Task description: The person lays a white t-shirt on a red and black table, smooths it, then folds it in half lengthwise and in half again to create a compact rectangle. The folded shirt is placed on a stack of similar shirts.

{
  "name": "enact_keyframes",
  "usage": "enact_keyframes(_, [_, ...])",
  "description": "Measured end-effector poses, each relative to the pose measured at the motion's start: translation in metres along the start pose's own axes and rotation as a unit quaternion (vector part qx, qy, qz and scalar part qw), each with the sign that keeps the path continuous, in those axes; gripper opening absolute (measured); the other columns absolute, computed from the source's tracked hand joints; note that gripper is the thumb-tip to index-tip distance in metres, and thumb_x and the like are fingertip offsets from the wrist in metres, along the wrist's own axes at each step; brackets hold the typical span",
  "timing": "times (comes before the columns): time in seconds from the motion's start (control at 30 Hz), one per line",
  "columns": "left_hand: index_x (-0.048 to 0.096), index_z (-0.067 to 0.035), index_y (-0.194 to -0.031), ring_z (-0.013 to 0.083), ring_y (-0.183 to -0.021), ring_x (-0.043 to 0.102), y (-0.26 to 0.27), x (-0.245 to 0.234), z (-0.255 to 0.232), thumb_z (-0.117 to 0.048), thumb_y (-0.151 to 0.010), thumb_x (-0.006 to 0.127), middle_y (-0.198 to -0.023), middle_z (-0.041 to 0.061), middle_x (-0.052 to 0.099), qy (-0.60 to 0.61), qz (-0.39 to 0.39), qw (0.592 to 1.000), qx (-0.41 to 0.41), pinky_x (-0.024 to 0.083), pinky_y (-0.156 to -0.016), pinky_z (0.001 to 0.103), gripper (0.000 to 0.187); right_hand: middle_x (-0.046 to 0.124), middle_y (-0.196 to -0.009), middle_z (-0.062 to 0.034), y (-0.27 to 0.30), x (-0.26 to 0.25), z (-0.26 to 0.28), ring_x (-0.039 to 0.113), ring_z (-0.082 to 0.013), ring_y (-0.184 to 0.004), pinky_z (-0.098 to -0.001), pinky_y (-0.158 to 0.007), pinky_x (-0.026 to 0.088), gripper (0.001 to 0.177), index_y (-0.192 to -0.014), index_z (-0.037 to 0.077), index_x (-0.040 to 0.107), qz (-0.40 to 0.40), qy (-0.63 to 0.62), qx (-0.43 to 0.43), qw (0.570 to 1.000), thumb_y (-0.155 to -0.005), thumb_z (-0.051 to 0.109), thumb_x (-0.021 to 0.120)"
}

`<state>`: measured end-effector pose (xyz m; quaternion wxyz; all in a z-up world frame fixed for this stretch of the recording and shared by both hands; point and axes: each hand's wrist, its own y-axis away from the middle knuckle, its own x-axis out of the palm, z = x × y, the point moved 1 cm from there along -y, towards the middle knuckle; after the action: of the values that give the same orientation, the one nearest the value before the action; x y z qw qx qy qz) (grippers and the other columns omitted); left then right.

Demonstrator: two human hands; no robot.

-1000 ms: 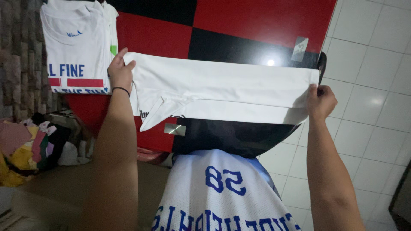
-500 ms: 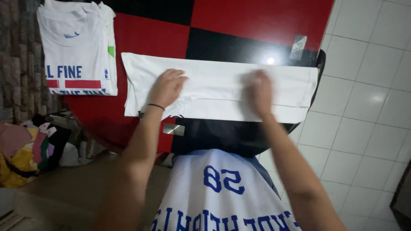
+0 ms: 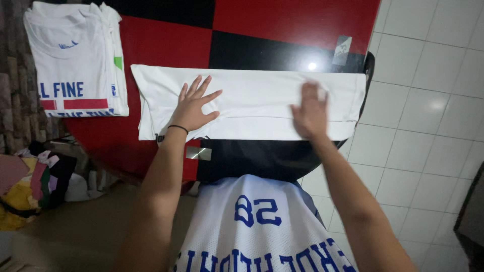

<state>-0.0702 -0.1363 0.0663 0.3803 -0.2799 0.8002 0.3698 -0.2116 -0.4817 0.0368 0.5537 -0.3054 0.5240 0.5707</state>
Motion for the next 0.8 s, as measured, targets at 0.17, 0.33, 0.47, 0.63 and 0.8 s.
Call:
enact_keyframes(0.17, [0.066, -0.032, -0.135, 0.0253, -0.152, 0.023, 0.003, -0.002, -0.014, -0.057, -0.082, 0.073, -0.162, 0.003, 0.035, -0.049, -0.048, 0.997, 0.019, 0.012, -0.123, 0.054, 0.06, 0.033, -0.169, -0.0174, 0.047, -0.018, -0.077, 0.014, -0.0354, -0.161, -0.0639, -0.125, 0.001, 0.067, -0.161, 0.004, 0.036, -0.123, 0.009, 0.016, 0.992, -0.108, 0.04, 0.051])
enact_keyframes(0.33, [0.077, -0.019, -0.11, 0.0263, -0.134, 0.05, 0.004, 0.024, -0.054, -0.046, -0.085, 0.075, -0.135, 0.004, 0.064, -0.067, -0.074, 0.982, 0.163, 0.034, -0.118, 0.049, 0.036, 0.065, -0.143, -0.0039, 0.071, -0.023, -0.092, 0.041, -0.03, -0.151, -0.0657, -0.12, 0.021, 0.048, -0.121, 0.011, 0.069, -0.133, 0.082, -0.117, 0.981, -0.078, 0.028, 0.082])
enact_keyframes(0.47, [0.076, -0.015, -0.093, 0.0205, -0.123, 0.059, 0.0, 0.033, -0.071, -0.025, -0.091, 0.074, -0.12, 0.0, 0.07, -0.051, -0.147, 0.966, 0.208, 0.045, -0.113, 0.041, 0.011, 0.071, -0.126, 0.0026, 0.067, -0.027, -0.091, 0.051, -0.0261, -0.147, -0.0613, -0.117, 0.03, 0.025, -0.106, 0.015, 0.075, -0.195, 0.087, -0.143, 0.967, -0.084, 0.018, 0.086])
enact_keyframes(0.63, [0.074, -0.01, -0.093, 0.0199, -0.12, 0.06, -0.001, 0.027, -0.069, -0.02, -0.093, 0.071, -0.114, 0.002, 0.069, -0.035, -0.132, 0.965, 0.225, 0.049, -0.108, 0.038, 0.011, 0.07, -0.114, 0.0014, 0.067, -0.03, -0.094, 0.055, -0.0235, -0.145, -0.059, -0.117, 0.033, 0.015, -0.094, 0.015, 0.07, -0.196, 0.095, -0.138, 0.966, -0.089, 0.015, 0.085])
enact_keyframes(0.8, [0.075, -0.011, -0.093, 0.0201, -0.12, 0.06, -0.002, 0.026, -0.076, -0.023, -0.093, 0.071, -0.112, 0.002, 0.069, -0.073, -0.082, 0.972, 0.209, 0.05, -0.105, 0.038, 0.013, 0.07, -0.118, 0.0017, 0.065, -0.032, -0.085, 0.054, -0.0236, -0.145, -0.0586, -0.115, 0.034, 0.016, -0.098, 0.016, 0.071, -0.167, 0.083, -0.133, 0.973, -0.086, 0.016, 0.082])
